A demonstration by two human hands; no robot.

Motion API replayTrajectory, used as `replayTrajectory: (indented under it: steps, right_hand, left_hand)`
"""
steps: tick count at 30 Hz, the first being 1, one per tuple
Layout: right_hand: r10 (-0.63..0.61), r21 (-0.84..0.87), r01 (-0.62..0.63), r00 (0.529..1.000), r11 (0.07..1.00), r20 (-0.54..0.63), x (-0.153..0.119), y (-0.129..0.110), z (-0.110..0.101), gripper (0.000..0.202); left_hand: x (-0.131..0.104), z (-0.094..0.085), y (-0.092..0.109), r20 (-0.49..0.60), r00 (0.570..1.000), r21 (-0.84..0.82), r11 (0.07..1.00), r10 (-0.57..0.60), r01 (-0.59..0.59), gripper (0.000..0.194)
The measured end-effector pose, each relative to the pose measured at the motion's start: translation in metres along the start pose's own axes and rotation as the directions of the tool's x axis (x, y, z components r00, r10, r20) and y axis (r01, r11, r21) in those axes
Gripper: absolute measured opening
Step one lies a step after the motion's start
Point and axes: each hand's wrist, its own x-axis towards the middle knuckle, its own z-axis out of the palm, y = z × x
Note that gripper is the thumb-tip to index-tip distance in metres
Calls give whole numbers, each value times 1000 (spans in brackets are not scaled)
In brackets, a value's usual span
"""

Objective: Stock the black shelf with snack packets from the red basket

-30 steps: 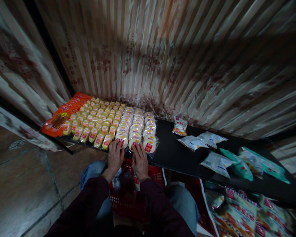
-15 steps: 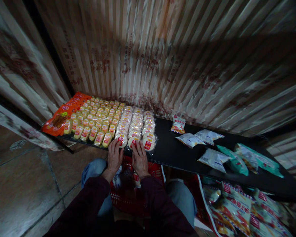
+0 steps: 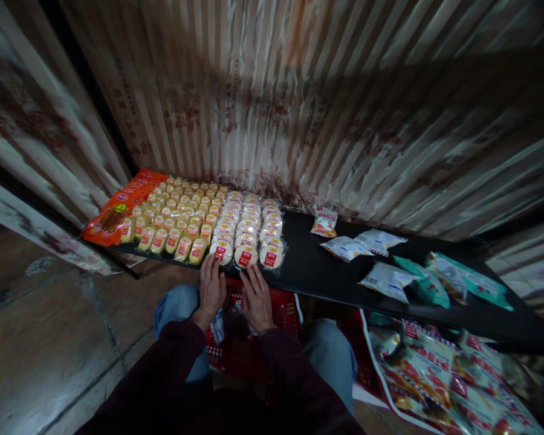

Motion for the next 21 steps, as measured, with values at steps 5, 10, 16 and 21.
replayTrajectory:
  steps: [5,10,16,21]
  right_hand:
    - [6,17,-7,999,1000,41,-37,-7,9,55]
    - [59,18,-60,997,998,51,-93,9,35,54]
    - [184,-45,-183,983,982,18,-144,40,64,46]
    - [316,-28,-318,946,948,-69,-150,42,72,28]
  left_hand:
    - [-11,-4,7,10,1000,-5,1000,-12,12,48]
    - [-14,-5,7,44,999,-4,1000,-13,13,53]
    - [-12,-6,5,63,998,9,1000,-23,22,54]
    - [-13,-9,7,49,999,-9,1000,-22,22,54]
